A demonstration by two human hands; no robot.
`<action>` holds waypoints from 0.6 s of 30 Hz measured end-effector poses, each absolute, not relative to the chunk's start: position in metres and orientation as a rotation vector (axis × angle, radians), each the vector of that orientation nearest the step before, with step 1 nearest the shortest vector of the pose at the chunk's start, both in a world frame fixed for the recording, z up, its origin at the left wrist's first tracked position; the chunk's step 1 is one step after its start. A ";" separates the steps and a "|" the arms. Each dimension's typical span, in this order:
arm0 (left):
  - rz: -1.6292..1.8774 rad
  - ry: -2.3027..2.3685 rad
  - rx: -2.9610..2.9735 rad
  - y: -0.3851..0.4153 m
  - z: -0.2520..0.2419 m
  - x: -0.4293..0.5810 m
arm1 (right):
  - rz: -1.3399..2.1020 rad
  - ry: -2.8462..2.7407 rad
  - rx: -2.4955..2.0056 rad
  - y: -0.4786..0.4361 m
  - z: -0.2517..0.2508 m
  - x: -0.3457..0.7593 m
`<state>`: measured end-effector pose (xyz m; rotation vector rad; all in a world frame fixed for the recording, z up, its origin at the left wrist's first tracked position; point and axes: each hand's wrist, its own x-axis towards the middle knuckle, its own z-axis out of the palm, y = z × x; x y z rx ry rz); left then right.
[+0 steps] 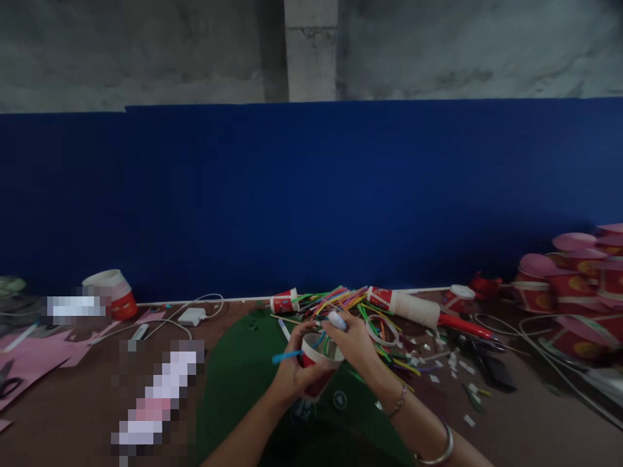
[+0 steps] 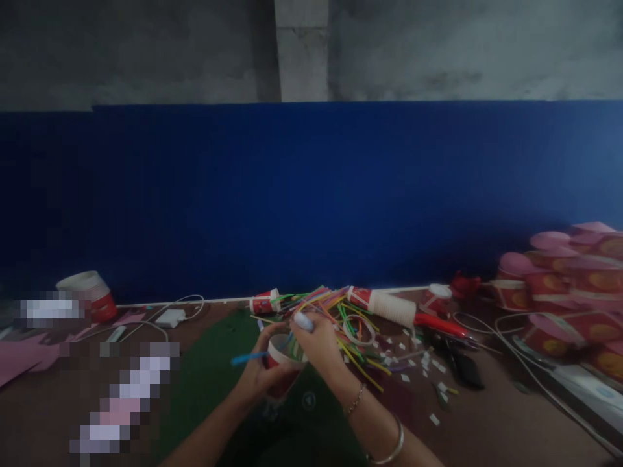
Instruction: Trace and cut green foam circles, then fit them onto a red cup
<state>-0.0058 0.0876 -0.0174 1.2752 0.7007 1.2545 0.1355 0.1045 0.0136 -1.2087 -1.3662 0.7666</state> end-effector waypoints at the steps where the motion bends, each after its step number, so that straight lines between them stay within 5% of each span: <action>1: 1.229 0.678 1.307 0.088 -0.018 -0.005 | 0.769 -1.347 -1.222 0.104 0.015 0.136; 18: 1.496 1.128 1.406 0.095 -0.039 -0.007 | 0.954 -1.244 -1.202 0.109 0.019 0.147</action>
